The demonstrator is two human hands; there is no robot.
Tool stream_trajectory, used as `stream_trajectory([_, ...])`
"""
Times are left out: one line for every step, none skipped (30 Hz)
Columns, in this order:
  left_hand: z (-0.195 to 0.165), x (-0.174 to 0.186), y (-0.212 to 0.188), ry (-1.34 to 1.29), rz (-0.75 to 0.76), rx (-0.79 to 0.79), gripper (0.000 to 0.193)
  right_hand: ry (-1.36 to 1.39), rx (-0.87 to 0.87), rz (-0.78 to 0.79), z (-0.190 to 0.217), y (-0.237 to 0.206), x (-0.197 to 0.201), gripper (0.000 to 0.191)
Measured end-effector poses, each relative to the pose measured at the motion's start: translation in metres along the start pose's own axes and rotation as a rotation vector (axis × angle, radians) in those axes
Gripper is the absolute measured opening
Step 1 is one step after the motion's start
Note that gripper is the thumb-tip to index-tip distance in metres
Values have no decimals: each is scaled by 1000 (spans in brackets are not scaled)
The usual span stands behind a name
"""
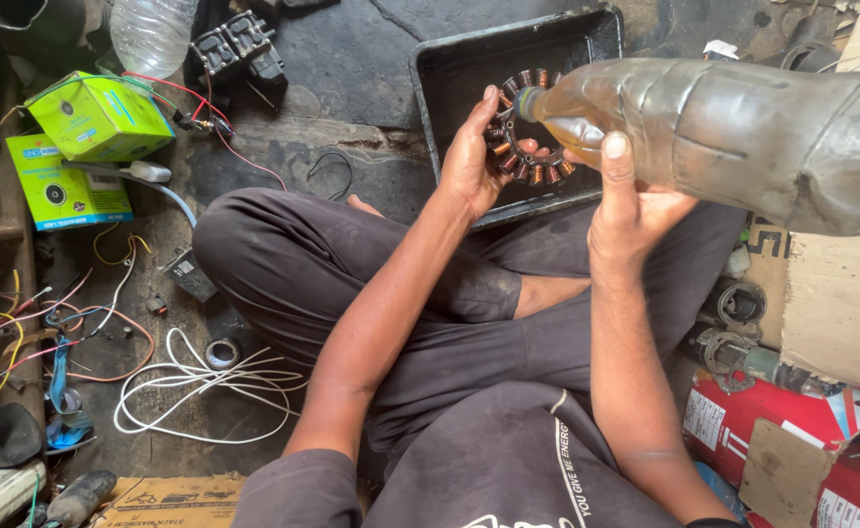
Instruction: The person sits on the floor with a black tray and scrubs a copper-wound motor stator with a brush, turning it to clean different sides. They then pour liquid from a large plastic bottle over the stator and smaller motor parts in the tray, continuing to turn and rinse the components.
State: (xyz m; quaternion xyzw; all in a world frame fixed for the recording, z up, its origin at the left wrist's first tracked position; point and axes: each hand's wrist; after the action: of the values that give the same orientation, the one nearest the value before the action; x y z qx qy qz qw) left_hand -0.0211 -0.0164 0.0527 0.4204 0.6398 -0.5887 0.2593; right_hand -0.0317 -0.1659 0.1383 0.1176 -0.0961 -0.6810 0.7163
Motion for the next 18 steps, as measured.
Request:
stream_trajectory([1,0,0,-6,11,3,41,4,-13,-4,-1,0,0,62])
stream_trajectory([2,1,0,-12,23,5,44,1,-10,-6,-3,1,1,62])
stream_trajectory([2,1,1,-19,35,9,47,-3,-7,-9,-4,2,2,63])
stream_trajectory([3,1,2,-4,33,-6,47,-14,12,-9,-4,4,4,65])
stream_trajectory([3,1,2,10,32,-22,47,-24,31,-10,-5,5,6,67])
stream_trajectory([3,1,2,25,29,-39,47,-15,39,-20,-5,8,9,67])
stream_trajectory([2,0,3,44,21,-41,47,-5,46,-30,-5,11,13,67])
stream_trajectory([1,0,2,63,14,-41,46,3,52,-41,-5,13,15,67])
stream_trajectory([1,-1,2,82,6,-40,46,6,42,-46,-6,14,18,67])
stream_trajectory([1,-2,1,70,8,-31,45,8,33,-54,-6,15,19,67])
stream_trajectory([1,-3,0,59,12,-21,45,11,25,-63,-7,16,20,67])
stream_trajectory([0,-4,-1,48,14,-11,44,7,32,-67,-7,17,21,67])
stream_trajectory([1,-6,-3,71,12,-7,43,4,39,-70,-8,18,21,67])
stream_trajectory([1,-7,-4,94,10,-4,42,2,46,-72,-9,18,20,67])
stream_trajectory([1,-7,-5,118,7,-2,41,-3,47,-64,-9,18,19,64])
stream_trajectory([1,-8,-5,119,12,-1,41,-8,49,-56,-10,18,18,62])
stream_trajectory([2,-8,-6,120,18,1,40,-9,48,-49,-10,18,17,61])
stream_trajectory([2,-8,-6,119,22,3,40,-10,48,-42,-10,17,17,61])
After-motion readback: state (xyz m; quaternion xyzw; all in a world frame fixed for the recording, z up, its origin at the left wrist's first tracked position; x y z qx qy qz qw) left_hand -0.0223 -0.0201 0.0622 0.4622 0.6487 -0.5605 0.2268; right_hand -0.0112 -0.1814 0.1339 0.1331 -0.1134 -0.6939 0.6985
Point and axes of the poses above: each hand's wrist, its own y-axis towards the middle knuckle, its own x-axis out of the back of the hand, z = x × y, and after that the axes turned 8 degrees about -y, right-handed
